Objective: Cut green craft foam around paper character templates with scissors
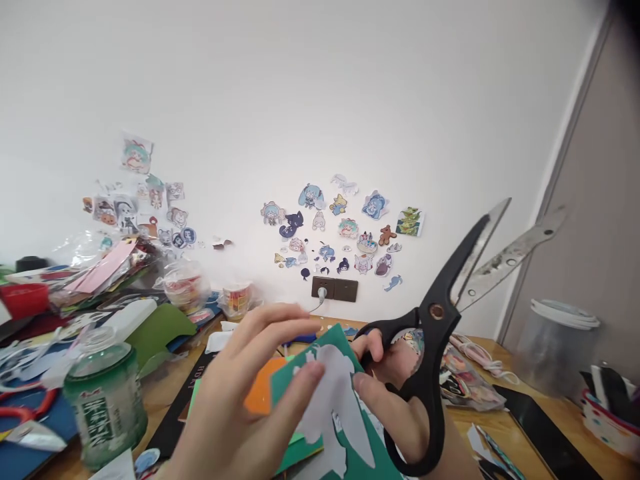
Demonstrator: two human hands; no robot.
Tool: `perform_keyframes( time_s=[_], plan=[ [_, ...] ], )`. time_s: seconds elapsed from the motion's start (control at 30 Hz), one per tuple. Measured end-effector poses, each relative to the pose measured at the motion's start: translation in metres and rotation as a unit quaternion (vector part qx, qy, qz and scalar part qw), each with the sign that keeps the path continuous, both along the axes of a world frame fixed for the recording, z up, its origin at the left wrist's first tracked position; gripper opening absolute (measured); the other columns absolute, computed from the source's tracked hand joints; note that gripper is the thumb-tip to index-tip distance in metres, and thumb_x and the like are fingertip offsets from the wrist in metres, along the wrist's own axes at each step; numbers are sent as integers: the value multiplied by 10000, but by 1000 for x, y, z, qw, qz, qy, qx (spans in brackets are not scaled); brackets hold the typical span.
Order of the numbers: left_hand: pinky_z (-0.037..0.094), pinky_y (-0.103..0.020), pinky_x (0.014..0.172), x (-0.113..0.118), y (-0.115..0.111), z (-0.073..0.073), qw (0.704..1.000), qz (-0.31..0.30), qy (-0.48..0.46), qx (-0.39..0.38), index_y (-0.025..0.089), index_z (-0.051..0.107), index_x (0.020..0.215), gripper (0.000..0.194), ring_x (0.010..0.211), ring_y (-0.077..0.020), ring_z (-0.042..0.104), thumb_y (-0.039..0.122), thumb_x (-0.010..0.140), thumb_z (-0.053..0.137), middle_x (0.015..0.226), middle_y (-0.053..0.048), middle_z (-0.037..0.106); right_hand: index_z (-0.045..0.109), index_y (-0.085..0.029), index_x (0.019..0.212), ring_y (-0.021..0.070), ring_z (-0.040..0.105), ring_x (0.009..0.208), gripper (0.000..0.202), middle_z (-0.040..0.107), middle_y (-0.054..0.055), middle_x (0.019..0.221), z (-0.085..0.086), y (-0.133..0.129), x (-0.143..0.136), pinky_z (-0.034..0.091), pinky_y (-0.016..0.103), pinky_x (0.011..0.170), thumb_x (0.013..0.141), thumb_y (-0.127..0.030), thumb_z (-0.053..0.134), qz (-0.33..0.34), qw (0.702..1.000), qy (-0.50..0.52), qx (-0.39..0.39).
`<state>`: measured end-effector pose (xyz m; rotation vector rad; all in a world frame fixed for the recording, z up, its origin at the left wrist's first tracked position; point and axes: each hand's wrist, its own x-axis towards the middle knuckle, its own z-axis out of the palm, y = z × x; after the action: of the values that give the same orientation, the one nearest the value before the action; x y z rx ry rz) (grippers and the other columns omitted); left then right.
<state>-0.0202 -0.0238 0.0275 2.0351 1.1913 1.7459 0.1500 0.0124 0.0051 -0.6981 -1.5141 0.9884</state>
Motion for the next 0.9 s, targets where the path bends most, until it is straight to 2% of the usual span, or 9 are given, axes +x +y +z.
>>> perform_keyframes(
  time_s=[0.03, 0.1, 0.2, 0.3, 0.37, 0.5, 0.63, 0.73, 0.9],
  plan=[
    [443, -274, 901, 0, 5, -1, 999, -20, 28, -28, 349, 642, 1067, 266, 1157, -230, 518, 336, 802, 643, 1201, -4, 597, 352, -229, 702, 136, 416, 620, 234, 434, -33, 676, 1, 0, -2, 378, 260, 573, 653, -177, 575, -4, 1000, -8, -1],
    [416, -317, 951, 1, 16, -3, 983, -110, 70, -128, 343, 575, 1183, 392, 1169, -240, 502, 396, 800, 645, 1233, -18, 574, 341, -229, 674, 135, 391, 608, 240, 410, -37, 649, 1, 0, -6, 348, 253, 553, 648, -151, 567, -14, 1000, -15, -1],
    [425, -345, 908, 2, 31, -8, 936, -242, 51, -249, 268, 573, 1143, 383, 1013, -218, 561, 422, 800, 650, 1089, -42, 614, 330, -231, 655, 138, 375, 591, 271, 407, -38, 632, 2, 1, -9, 319, 261, 537, 647, -178, 596, -25, 999, -19, -19],
    [455, -303, 784, 6, 45, -13, 888, -362, -36, -279, 208, 559, 1083, 385, 904, -189, 569, 394, 773, 694, 1001, -45, 598, 331, -225, 646, 128, 394, 573, 310, 417, -42, 623, 4, 2, -10, 320, 258, 535, 648, -216, 641, -25, 999, -25, -29],
    [452, -266, 712, 9, 54, -14, 861, -409, -86, -290, 188, 563, 1033, 365, 829, -158, 561, 398, 767, 702, 942, -32, 582, 320, -226, 650, 128, 424, 571, 337, 421, -48, 610, 6, 3, -9, 342, 260, 547, 655, -249, 656, -13, 999, -10, -35],
    [441, -252, 716, 10, 60, -12, 834, -451, -104, -301, 184, 594, 996, 350, 785, -132, 542, 385, 742, 728, 928, -29, 587, 336, -228, 686, 124, 441, 574, 349, 453, -46, 634, 4, 5, -4, 351, 251, 529, 669, -315, 673, -5, 999, 25, -34],
    [411, -223, 655, 9, 57, -9, 841, -413, -100, -337, 178, 626, 886, 218, 709, -112, 527, 257, 724, 748, 804, -6, 603, 322, -230, 733, 105, 430, 557, 423, 478, -53, 671, -5, 9, 2, 336, 219, 490, 732, -414, 703, 43, 995, 84, -16],
    [395, -213, 632, 9, 54, -9, 835, -406, -122, -351, 153, 600, 745, 168, 674, -106, 516, 272, 746, 718, 720, 7, 579, 330, -240, 768, 123, 470, 608, 395, 506, -32, 742, -13, 13, 7, 382, 232, 513, 789, -409, 686, 94, 992, 79, -21],
    [330, -185, 580, 12, 47, -10, 843, -411, -130, -322, 162, 537, 795, 218, 638, -83, 442, 355, 830, 630, 698, 35, 520, 355, -237, 712, 177, 515, 615, 414, 515, 6, 690, -18, 22, 11, 438, 291, 523, 742, -469, 697, 39, 997, 72, 6]
  ],
)
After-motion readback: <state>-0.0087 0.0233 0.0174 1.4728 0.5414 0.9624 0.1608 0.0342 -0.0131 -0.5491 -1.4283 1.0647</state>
